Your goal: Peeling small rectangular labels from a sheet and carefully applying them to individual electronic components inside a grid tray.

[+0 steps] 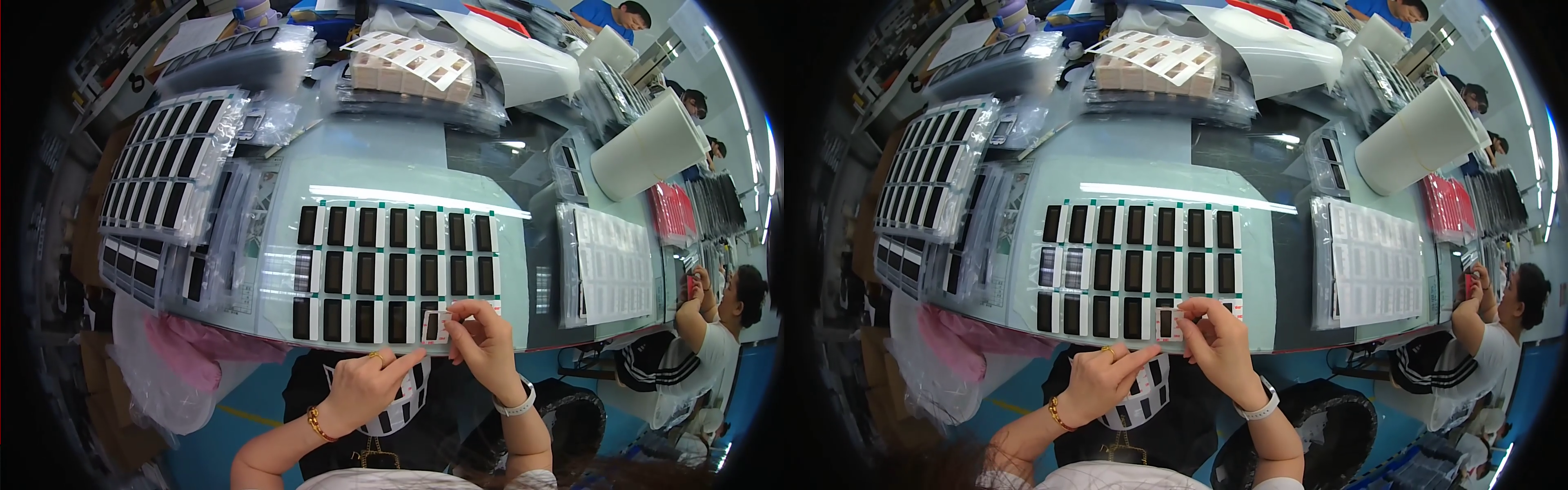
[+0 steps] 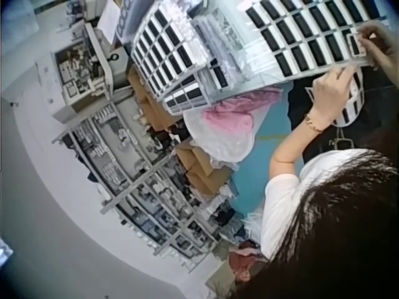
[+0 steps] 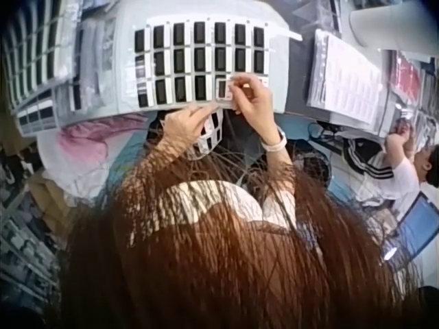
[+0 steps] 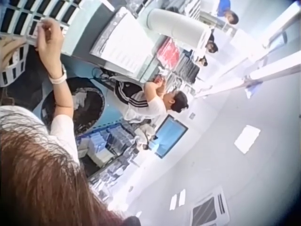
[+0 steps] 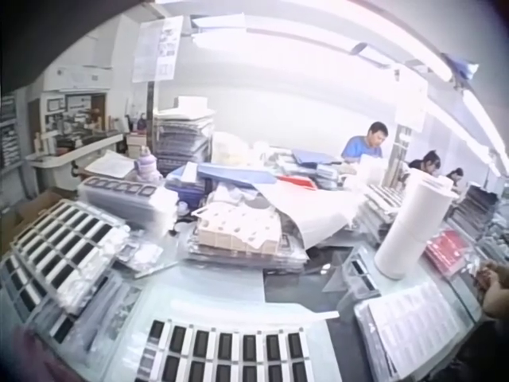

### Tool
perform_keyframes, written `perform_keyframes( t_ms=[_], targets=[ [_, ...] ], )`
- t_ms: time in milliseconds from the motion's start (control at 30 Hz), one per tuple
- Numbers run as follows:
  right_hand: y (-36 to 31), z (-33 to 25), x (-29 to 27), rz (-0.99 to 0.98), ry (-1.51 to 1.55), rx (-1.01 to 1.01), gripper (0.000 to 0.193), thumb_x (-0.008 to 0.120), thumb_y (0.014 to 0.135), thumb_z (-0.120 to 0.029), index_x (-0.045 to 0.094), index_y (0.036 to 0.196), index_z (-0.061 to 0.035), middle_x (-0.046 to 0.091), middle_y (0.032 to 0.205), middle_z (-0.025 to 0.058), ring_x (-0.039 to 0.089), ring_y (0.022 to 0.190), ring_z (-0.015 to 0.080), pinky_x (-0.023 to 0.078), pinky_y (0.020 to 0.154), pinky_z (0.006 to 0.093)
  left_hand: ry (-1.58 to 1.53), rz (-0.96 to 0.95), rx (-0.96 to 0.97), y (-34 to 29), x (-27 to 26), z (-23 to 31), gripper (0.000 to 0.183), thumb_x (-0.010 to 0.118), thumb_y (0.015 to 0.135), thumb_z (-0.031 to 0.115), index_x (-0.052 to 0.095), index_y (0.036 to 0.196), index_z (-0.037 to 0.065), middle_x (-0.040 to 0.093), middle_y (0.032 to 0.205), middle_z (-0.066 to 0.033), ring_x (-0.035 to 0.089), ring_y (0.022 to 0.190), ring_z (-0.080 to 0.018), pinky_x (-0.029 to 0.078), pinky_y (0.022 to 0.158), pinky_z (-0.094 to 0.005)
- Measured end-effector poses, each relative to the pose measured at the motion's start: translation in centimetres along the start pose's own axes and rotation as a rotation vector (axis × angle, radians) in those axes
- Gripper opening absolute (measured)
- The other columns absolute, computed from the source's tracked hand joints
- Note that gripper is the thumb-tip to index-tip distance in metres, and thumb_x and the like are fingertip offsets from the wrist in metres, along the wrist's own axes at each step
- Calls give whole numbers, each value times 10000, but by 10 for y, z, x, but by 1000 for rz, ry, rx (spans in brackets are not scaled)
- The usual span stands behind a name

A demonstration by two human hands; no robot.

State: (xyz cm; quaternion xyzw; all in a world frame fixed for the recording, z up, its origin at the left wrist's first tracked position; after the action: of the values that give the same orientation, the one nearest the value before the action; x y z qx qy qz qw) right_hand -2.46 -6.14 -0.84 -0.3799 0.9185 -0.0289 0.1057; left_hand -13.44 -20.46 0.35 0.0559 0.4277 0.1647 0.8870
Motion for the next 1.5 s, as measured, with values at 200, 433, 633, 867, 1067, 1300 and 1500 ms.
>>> perform_keyframes(
  t_ms=[200, 433, 633, 867, 1067, 1300, 1500],
  targets=[
    [0, 0, 1, 0, -12, -8, 178, 650, 971, 0, 611, 1145, -10, 660, 769, 14, 612, 572, 52, 472, 471, 189, 0, 4, 1, 0, 1, -1, 334, 732, 852, 106, 767, 1174, 188, 549, 679, -2, 584, 518, -183, 465, 470, -317],
    [1, 2, 0, 24, -27, 3, 179, 651, 967, 6, 613, 1142, -9, 660, 795, 15, 600, 568, 47, 460, 460, 185, -4, -2, -5, 0, 0, -1, 348, 733, 856, 108, 764, 1193, 192, 543, 666, -2, 575, 509, -183, 458, 464, -316],
    [1, 1, -1, 40, -35, 3, 175, 657, 963, 2, 615, 1134, 0, 660, 796, 15, 598, 568, 46, 455, 455, 185, 63, -23, 17, -1, 4, 0, 415, 727, 862, 99, 739, 1266, 195, 505, 641, -5, 558, 490, -187, 451, 460, -327],
    [1, -1, -1, 34, -48, -11, 160, 654, 967, -3, 615, 1121, 8, 662, 765, 15, 592, 556, 42, 451, 453, 186, 98, 21, 30, -2, 3, 2, 441, 729, 865, 101, 722, 1298, 184, 479, 626, -13, 548, 482, -192, 449, 458, -328],
    [0, 0, -1, 36, -59, -18, 148, 647, 973, -6, 620, 1118, 10, 665, 763, 17, 588, 547, 41, 446, 451, 190, 80, 13, 57, 3, 10, 9, 448, 734, 861, 105, 711, 1304, 165, 483, 624, -16, 543, 476, -192, 448, 457, -322],
    [-11, -43, 0, 163, -617, -583, 193, 730, 861, 54, 699, 1037, -19, 680, 871, 65, 671, 720, 153, 500, 582, 258, 83, -60, 56, 3, 19, 13, 602, 654, 789, 34, 648, 1381, 143, 495, 659, -12, 576, 494, -162, 485, 464, -306],
    [1, -31, -5, 141, -493, -428, 270, 767, 784, 75, 716, 1021, -43, 587, 1195, 109, 609, 875, 209, 515, 722, 307, 105, -44, 66, 1, 15, 12, 621, 649, 788, 29, 636, 1399, 141, 497, 640, -10, 583, 492, -151, 476, 458, -299]
  ],
)
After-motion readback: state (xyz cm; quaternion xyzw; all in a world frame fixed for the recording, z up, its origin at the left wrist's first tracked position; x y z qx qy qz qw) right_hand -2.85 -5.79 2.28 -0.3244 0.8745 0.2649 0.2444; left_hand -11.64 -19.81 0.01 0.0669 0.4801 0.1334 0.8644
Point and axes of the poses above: each hand's wrist, its own y-axis towards the middle knuckle, its own x-axis out of the palm, z = x × y, the point moved 8 cm from there along y, towards the middle knuckle
